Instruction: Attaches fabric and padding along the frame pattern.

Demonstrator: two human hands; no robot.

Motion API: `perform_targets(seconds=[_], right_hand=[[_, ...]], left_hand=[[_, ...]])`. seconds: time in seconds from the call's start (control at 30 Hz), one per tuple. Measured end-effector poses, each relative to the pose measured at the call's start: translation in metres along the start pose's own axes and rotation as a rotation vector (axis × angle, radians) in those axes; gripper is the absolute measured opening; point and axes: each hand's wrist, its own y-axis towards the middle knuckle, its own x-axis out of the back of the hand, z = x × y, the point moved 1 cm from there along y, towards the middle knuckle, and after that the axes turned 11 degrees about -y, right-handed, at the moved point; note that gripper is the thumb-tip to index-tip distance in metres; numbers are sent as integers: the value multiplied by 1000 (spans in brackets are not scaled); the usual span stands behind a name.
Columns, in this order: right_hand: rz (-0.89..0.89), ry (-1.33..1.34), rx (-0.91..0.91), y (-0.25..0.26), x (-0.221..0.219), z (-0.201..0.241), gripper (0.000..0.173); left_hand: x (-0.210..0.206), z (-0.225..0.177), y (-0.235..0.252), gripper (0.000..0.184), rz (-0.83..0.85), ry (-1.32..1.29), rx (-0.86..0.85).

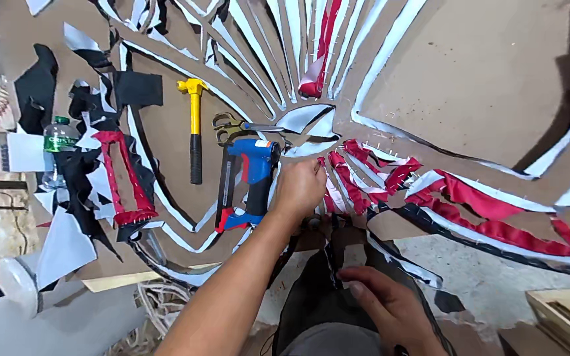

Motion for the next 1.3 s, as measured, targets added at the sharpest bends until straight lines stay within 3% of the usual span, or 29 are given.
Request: perform_targets(seconds=[0.17, 0.27, 0.3, 0.33, 0.4, 0.5, 0.53, 0.63, 0.73, 0.8, 0.87, 0.93, 1.0, 1.1, 1.17, 1.2, 1.3], right_hand=[[-221, 382, -159, 21, -34, -37, 39], [-271, 817, -263, 62, -45, -49, 28], [-238, 702, -338, 77, -47, -47, 26], [-106, 355, -458, 92, -45, -34, 24], [343, -195, -668, 118, -34, 7, 37], [540, -403, -685, 135, -48, -4, 45], [534, -394, -693, 139, -55, -16, 46], [281, -200, -710, 138, -69, -48, 40], [327, -216, -718, 132, -52, -36, 42], [257, -245, -738, 129, -53, -48, 41], [150, -106, -749, 127, -53, -47, 36], [-78, 137, -732, 123, -58, -55, 25], [-159, 331, -706, 125, -59, -58, 18], [-218, 354, -480, 118, -77, -113, 19], [-302, 171, -252, 110, -87, -136, 23], [-331, 137, -255, 108, -84, -122, 21], [-128, 95, -671, 125, -46, -25, 33]], left_hand=[[23, -13, -9, 29, -32, 19, -68], [34, -17, -14, 31, -35, 22, -78], [37, -17, -16, 32, -38, 23, -73], [38, -18, -16, 32, -40, 22, -66], [37, -17, -17, 32, -45, 14, -54], [33, -13, -16, 32, -51, -3, -38], [31, -11, -15, 32, -49, -4, -33], [25, -8, -12, 32, -37, -24, -9], [24, -3, -9, 32, -28, -35, -10], [23, 0, -7, 32, -23, -43, -8], [23, -1, -7, 31, -15, -44, 1], [26, -3, -8, 29, -11, -17, 7], [26, -3, -8, 28, -47, 30, -17], [26, -4, -10, 7, -153, 128, -184], [26, -1, -9, 23, -156, 174, -345], [25, 0, -8, 23, -150, 191, -396], [24, -4, -7, 18, -116, 243, -376]])
